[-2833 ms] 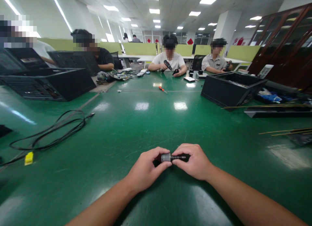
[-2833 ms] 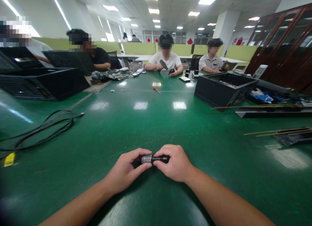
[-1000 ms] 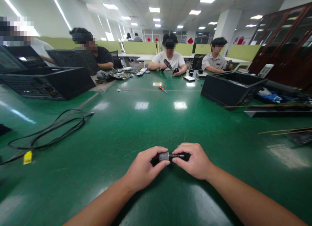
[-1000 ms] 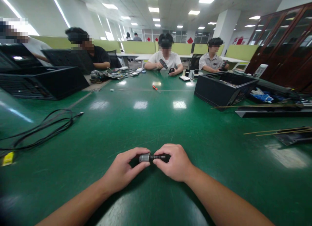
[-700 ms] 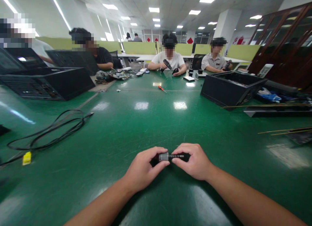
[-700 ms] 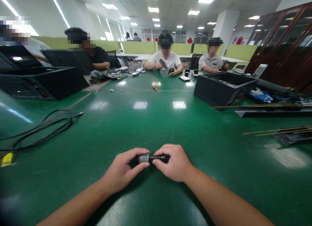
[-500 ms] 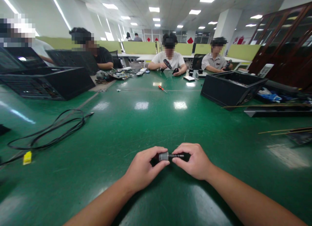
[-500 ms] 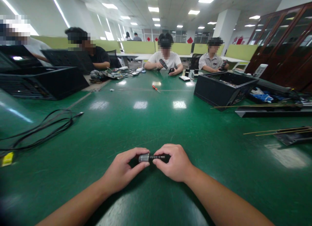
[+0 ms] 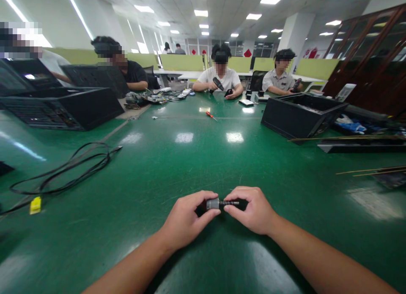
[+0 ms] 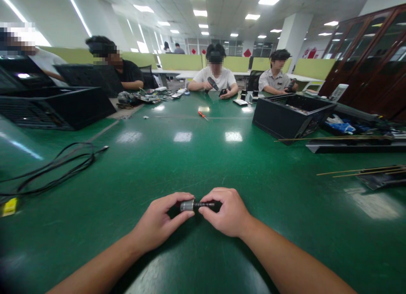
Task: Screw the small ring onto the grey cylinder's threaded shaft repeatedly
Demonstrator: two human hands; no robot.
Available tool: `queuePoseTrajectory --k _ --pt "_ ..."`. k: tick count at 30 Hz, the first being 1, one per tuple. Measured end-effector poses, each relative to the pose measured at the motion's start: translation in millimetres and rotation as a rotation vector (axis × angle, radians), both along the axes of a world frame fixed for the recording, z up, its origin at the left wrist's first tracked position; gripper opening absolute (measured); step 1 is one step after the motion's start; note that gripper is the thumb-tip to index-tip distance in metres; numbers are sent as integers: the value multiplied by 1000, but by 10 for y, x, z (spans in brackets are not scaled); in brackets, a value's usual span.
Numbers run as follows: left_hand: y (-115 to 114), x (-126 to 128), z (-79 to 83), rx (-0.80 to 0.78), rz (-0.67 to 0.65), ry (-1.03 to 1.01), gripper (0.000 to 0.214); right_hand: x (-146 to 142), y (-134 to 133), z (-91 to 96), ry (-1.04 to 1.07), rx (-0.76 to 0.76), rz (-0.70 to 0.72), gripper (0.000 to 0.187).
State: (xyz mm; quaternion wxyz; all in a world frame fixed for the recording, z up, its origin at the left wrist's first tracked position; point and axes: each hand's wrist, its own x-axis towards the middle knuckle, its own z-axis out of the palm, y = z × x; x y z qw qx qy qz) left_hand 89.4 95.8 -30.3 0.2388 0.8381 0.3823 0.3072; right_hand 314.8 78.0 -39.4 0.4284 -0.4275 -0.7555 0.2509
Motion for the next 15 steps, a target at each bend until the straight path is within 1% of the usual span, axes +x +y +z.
queuePoseTrajectory --k 15 --pt "6 -6 -6 18 22 -8 26 10 -5 -11 10 -19 -5 8"
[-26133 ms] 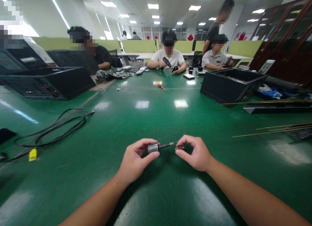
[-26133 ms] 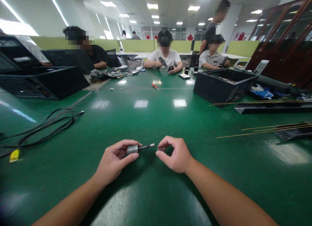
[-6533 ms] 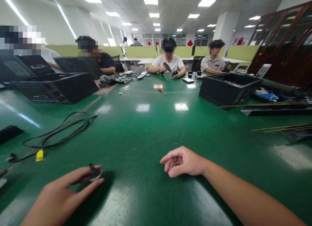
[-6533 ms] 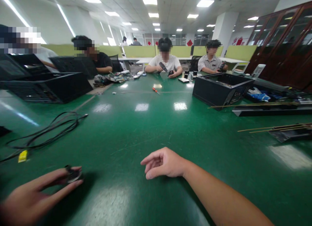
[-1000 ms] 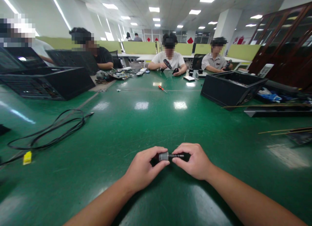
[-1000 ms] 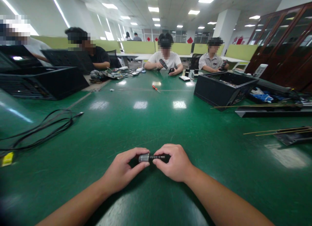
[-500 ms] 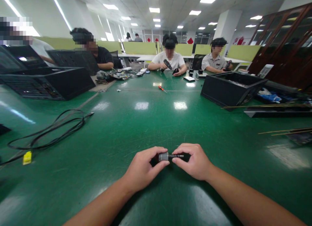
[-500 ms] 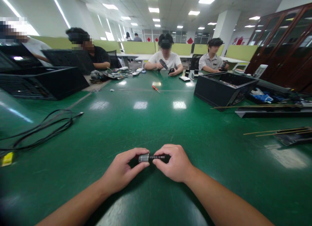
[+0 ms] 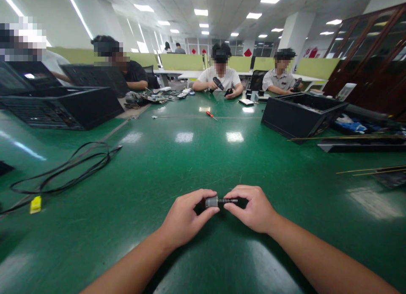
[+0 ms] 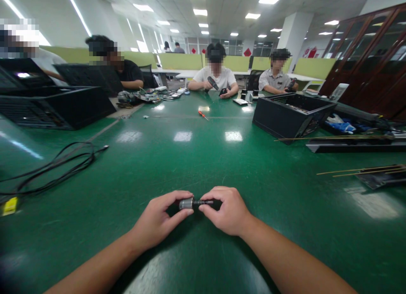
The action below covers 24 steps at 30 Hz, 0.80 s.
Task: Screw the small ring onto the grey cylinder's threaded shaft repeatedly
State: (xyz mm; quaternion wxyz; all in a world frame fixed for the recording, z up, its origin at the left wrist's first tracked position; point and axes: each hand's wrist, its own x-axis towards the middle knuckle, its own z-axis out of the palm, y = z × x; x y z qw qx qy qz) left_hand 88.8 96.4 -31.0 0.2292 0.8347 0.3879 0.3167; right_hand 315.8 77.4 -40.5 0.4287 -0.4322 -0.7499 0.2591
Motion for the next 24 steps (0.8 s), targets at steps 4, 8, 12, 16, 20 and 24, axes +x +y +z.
queuePoseTrajectory --k 4,8,12,16,20,24 --pt "5 -10 -16 13 -3 -10 26 2 4 -1 -1 0 -6 8" --pt "5 -18 -25 20 1 -14 27 2 3 -3 2 1 -8 9" --pt "9 -20 -32 33 1 -10 27 -5 5 -13 3 -8 -16 9" --pt "14 -26 -34 50 7 -12 27 -9 8 -20 9 -8 -21 10" --pt "16 -29 -31 54 8 -5 27 -8 4 -14 4 -15 -23 10" --pt "18 -22 -29 46 11 -6 27 -5 1 -7 1 -19 -22 10"
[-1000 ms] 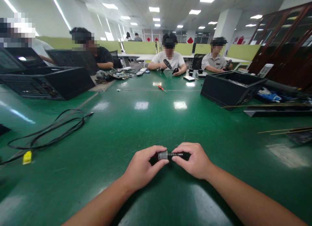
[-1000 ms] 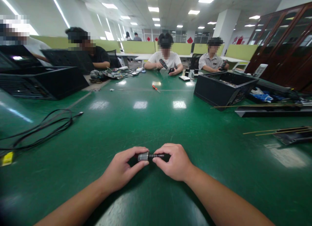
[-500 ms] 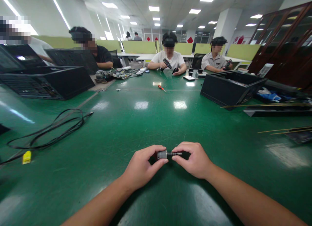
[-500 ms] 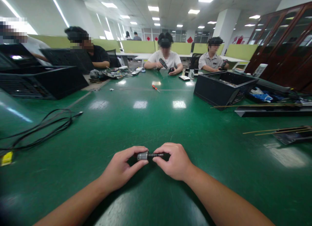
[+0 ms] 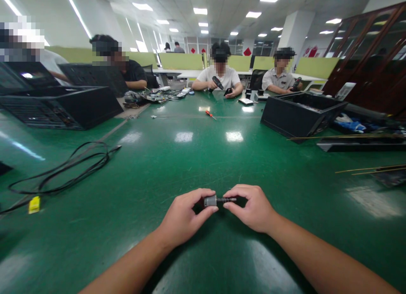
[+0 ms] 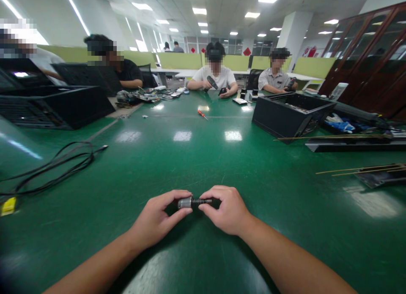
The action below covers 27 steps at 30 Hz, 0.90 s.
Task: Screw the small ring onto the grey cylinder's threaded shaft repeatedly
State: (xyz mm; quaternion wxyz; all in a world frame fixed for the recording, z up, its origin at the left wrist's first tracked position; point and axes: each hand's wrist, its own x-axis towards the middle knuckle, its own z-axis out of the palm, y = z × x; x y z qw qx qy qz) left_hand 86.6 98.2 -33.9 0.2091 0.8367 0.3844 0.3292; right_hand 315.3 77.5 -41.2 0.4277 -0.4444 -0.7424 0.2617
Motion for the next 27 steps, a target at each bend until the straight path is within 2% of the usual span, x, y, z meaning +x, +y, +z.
queuePoseTrajectory --k 27 --pt "5 -1 13 -11 16 -5 27 9 -7 34 -17 -7 -19 8"
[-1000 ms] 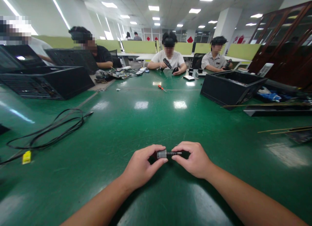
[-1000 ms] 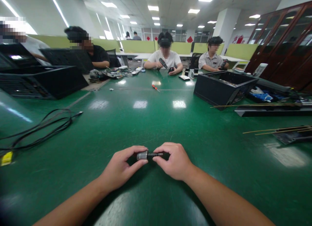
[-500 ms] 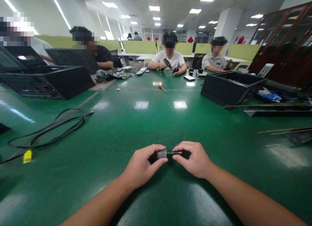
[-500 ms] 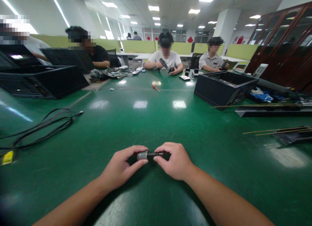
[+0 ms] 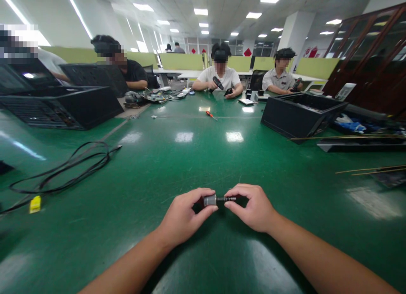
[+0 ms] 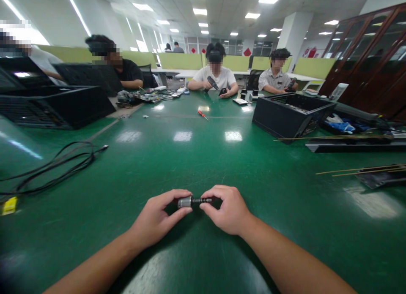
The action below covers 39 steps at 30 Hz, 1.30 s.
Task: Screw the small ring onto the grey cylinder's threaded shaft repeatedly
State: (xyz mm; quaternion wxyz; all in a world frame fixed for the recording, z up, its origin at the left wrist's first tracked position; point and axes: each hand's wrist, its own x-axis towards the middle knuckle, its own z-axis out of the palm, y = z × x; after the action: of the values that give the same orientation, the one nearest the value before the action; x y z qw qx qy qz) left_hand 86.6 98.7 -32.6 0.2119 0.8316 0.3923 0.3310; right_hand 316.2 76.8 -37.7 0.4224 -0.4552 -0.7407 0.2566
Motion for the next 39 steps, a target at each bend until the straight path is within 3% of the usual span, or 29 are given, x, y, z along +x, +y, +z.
queuePoseTrajectory --k 39 --pt "-6 -23 8 14 1 17 27 9 -4 7 -3 31 -8 7"
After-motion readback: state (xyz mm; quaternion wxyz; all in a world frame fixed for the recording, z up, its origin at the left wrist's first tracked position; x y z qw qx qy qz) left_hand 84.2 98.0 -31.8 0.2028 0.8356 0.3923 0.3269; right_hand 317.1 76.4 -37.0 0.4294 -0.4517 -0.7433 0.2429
